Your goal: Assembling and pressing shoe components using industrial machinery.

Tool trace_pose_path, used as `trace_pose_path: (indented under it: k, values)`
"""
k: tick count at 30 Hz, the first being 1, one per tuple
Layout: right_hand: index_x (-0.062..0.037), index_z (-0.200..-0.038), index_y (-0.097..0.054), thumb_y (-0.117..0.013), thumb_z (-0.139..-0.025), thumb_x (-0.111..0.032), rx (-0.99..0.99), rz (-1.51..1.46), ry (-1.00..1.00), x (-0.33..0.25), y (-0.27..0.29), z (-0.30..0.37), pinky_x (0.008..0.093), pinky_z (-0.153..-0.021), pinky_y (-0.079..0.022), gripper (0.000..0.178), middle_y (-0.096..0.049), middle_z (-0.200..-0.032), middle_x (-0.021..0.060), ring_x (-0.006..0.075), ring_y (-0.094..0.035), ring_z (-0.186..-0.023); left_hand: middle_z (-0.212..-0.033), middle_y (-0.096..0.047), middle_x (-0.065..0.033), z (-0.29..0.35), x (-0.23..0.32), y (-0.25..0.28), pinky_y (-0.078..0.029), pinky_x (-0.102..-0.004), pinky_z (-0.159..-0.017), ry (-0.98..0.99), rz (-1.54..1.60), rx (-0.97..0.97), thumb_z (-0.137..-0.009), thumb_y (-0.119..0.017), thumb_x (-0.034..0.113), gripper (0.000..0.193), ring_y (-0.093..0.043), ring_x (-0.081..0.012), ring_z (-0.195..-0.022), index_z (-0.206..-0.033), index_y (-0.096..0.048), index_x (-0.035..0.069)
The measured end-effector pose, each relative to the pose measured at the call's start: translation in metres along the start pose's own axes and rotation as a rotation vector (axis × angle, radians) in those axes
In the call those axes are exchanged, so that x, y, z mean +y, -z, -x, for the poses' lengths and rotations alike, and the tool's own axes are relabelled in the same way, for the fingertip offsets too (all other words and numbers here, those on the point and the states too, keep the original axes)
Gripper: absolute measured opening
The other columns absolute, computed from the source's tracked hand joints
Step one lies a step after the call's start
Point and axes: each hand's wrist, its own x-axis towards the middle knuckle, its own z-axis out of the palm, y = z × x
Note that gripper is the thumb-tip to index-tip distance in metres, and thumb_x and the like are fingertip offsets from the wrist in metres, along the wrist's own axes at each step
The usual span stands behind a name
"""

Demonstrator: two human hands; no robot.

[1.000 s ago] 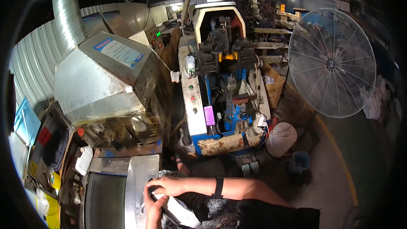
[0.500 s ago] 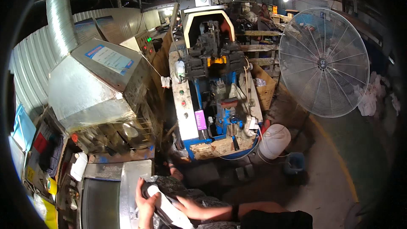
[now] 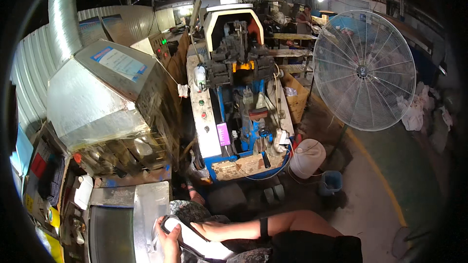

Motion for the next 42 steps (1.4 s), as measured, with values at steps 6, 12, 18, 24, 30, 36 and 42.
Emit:
trace_pose_path:
  k: [6, 12, 18, 24, 30, 36, 42]
  values:
    - [0.0036, -0.112, -0.061, -0.050, -0.097, -0.028, 0.418, 1.190, 0.401, -0.027, -0.001, -0.007, 0.0426, -0.059, -0.056, 0.036, -0.062, -0.112, 0.0317, 0.0297, -0.070, -0.073, -0.120, -0.052, -0.0118, -0.020, 0.001, -0.002, -0.042, -0.0317, -0.098, -0.043, -0.082, -0.004, -0.079, -0.073, -0.001, 0.059, -0.050, -0.0200, -0.109, -0.130, -0.044, 0.002]
    - [-0.0119, -0.159, 0.006, -0.045, -0.106, -0.036, -0.149, -0.173, 0.138, 0.013, 0.006, 0.025, 0.0351, -0.107, -0.040, 0.077, -0.041, -0.151, 0.0192, 0.0220, -0.049, -0.130, -0.121, -0.055, -0.0117, -0.019, -0.002, 0.010, -0.042, -0.0325, -0.101, 0.059, -0.093, -0.164, -0.078, -0.075, -0.001, 0.065, -0.052, -0.0208, -0.114, -0.135, -0.043, 0.001]
    - [-0.0036, -0.158, -0.004, -0.050, -0.103, -0.041, 0.019, -0.513, 0.154, 0.017, -0.032, -0.002, 0.0313, -0.111, -0.036, 0.081, -0.042, -0.150, 0.0185, 0.0197, -0.042, -0.137, -0.141, -0.051, -0.0132, -0.005, -0.035, 0.023, -0.034, -0.0377, -0.112, 0.347, 0.065, 0.195, -0.102, -0.050, 0.030, 0.049, -0.047, -0.0220, -0.130, -0.142, -0.046, 0.002]
    - [-0.0014, -0.156, 0.003, -0.048, -0.100, -0.053, -0.204, -0.042, -0.155, -0.018, -0.062, 0.000, 0.0359, -0.107, -0.039, 0.092, -0.047, -0.139, 0.0348, 0.0381, -0.050, -0.130, -0.141, -0.051, -0.0132, 0.007, -0.024, 0.042, -0.034, -0.0376, -0.112, 0.081, 0.176, 0.054, -0.102, -0.051, 0.030, 0.049, -0.047, -0.0220, -0.130, -0.142, -0.045, 0.002]
    - [-0.0080, -0.157, -0.006, -0.050, -0.098, -0.052, 0.116, -0.205, 0.040, -0.029, -0.068, 0.025, 0.0391, -0.113, -0.034, 0.086, -0.039, -0.149, 0.0269, 0.0380, -0.042, -0.137, -0.141, -0.051, -0.0132, 0.003, -0.002, 0.027, -0.034, -0.0374, -0.112, 0.033, 0.114, 0.035, -0.101, -0.051, 0.029, 0.049, -0.047, -0.0221, -0.130, -0.142, -0.045, 0.002]
    - [-0.0154, -0.158, -0.018, -0.053, -0.096, -0.051, 0.227, -0.310, -0.007, -0.026, -0.075, 0.038, 0.0418, -0.117, -0.030, 0.080, -0.033, -0.157, 0.0149, 0.0354, -0.036, -0.142, -0.141, -0.050, -0.0132, 0.011, 0.005, 0.024, -0.034, -0.0373, -0.112, 0.002, 0.087, -0.003, -0.101, -0.051, 0.029, 0.049, -0.046, -0.0221, -0.130, -0.142, -0.045, 0.002]
    - [-0.0150, -0.159, -0.001, -0.056, -0.097, -0.048, 0.159, -0.081, 0.142, -0.025, -0.067, 0.047, 0.0412, -0.108, -0.042, 0.090, -0.034, -0.155, 0.0215, 0.0303, -0.045, -0.136, -0.141, -0.050, -0.0132, 0.018, 0.009, 0.026, -0.034, -0.0371, -0.112, -0.033, 0.086, -0.052, -0.101, -0.052, 0.028, 0.049, -0.046, -0.0222, -0.130, -0.142, -0.044, 0.002]
